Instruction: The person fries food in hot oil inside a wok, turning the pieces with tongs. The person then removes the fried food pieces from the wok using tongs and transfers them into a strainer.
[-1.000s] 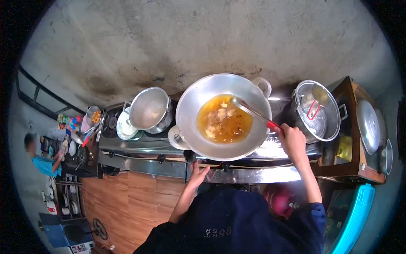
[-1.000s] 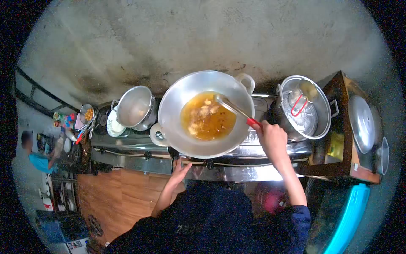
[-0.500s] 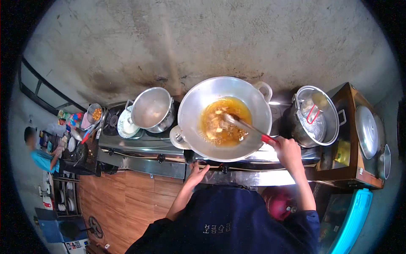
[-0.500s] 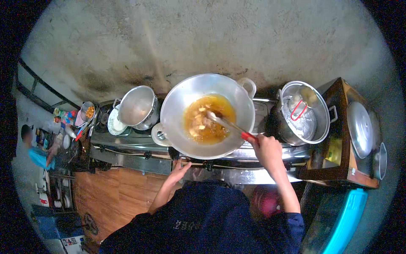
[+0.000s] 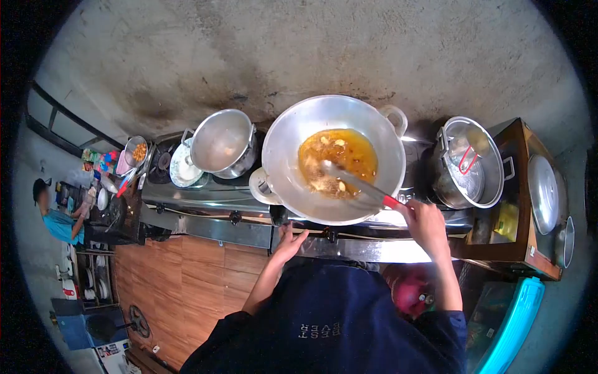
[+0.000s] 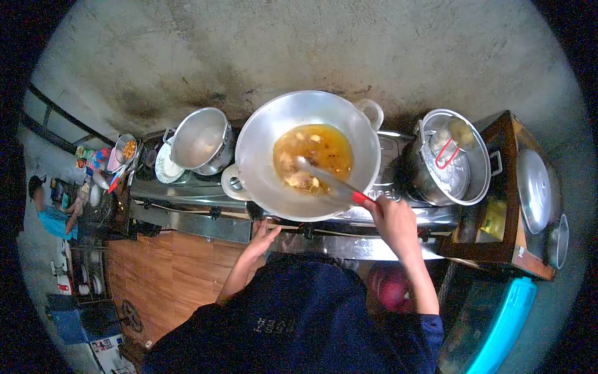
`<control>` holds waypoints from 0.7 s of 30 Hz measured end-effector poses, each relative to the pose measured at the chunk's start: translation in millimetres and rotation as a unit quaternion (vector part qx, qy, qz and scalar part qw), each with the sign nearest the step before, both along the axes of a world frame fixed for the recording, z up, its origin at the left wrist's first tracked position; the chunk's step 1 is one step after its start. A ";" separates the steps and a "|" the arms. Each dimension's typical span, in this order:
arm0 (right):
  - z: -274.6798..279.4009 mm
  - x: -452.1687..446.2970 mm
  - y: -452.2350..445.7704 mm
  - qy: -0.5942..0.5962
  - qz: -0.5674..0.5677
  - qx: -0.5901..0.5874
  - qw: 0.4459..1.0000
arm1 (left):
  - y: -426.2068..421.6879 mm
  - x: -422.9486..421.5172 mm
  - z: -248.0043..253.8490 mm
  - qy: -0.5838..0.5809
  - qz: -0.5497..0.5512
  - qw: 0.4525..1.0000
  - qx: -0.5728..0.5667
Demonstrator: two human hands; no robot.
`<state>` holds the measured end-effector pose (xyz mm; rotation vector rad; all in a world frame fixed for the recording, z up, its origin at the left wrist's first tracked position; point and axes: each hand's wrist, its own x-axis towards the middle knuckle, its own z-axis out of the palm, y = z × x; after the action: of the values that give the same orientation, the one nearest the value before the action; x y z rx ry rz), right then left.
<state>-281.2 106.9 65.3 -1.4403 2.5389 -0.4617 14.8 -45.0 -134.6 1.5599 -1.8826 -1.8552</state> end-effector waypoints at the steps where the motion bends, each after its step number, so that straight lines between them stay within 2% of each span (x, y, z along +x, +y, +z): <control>1: 3.3 1.1 0.2 -0.022 -0.003 -0.001 1.000 | -0.7 0.6 -1.6 0.009 0.002 1.000 0.002; 4: 9.7 0.8 4.4 -0.062 -0.012 -0.033 0.997 | -2.5 2.6 -3.0 0.014 0.003 1.000 0.011; 12: 14.3 2.4 21.4 0.063 -0.061 0.011 0.996 | 1.2 2.0 -3.3 0.009 0.006 1.000 0.020; 16: 20.0 8.4 15.6 -0.008 -0.043 0.070 0.997 | -2.8 -0.8 11.4 -0.007 -0.003 0.999 0.036; 21: 26.3 4.6 23.1 0.024 -0.060 0.028 0.997 | 0.8 4.7 4.3 0.096 0.069 0.993 0.021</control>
<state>-276.7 130.1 91.6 -1.3002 2.6654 -0.3741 19.6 -44.3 -130.2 1.4252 -1.6241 -1.9184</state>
